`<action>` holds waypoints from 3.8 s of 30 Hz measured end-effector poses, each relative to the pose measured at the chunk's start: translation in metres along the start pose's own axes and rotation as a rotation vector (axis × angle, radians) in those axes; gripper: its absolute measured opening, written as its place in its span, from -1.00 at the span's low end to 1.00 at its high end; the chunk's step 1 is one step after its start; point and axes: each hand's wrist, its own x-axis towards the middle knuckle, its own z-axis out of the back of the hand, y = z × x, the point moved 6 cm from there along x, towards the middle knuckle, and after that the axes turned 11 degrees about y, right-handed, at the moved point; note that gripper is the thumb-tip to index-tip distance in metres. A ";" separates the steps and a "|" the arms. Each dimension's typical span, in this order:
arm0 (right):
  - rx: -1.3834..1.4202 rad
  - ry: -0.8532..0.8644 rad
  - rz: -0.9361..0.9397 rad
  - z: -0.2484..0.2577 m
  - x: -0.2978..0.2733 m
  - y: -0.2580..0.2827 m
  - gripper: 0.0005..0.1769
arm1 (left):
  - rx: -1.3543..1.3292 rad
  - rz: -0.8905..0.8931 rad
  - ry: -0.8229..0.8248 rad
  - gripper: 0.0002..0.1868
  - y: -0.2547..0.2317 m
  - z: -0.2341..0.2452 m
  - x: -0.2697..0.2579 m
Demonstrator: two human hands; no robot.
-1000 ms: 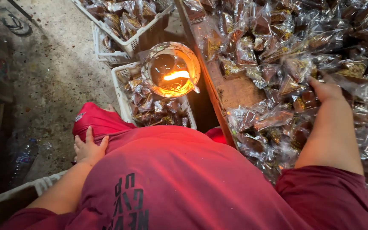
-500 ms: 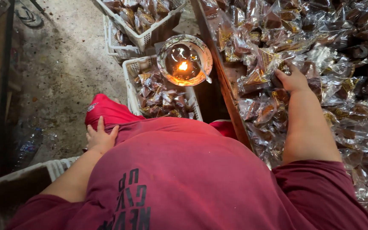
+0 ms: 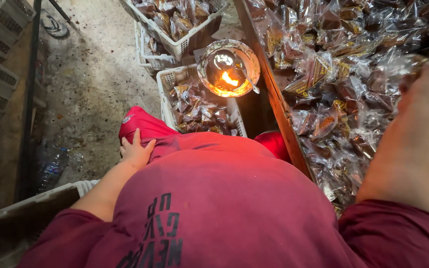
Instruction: Sealing plastic bread bags by melting the opening over a small flame.
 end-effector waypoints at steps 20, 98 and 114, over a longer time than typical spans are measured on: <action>0.052 1.308 0.136 -0.277 -0.295 -0.052 0.02 | -0.934 -0.850 0.634 -0.42 -0.248 -0.092 -0.033; -1.114 0.354 0.282 -0.196 -0.089 -0.032 0.05 | -0.833 -0.476 0.289 0.12 -0.197 -0.088 0.043; 0.159 1.289 -0.026 -0.283 -0.308 -0.051 0.02 | -0.872 -1.101 0.587 -0.43 -0.249 -0.093 -0.007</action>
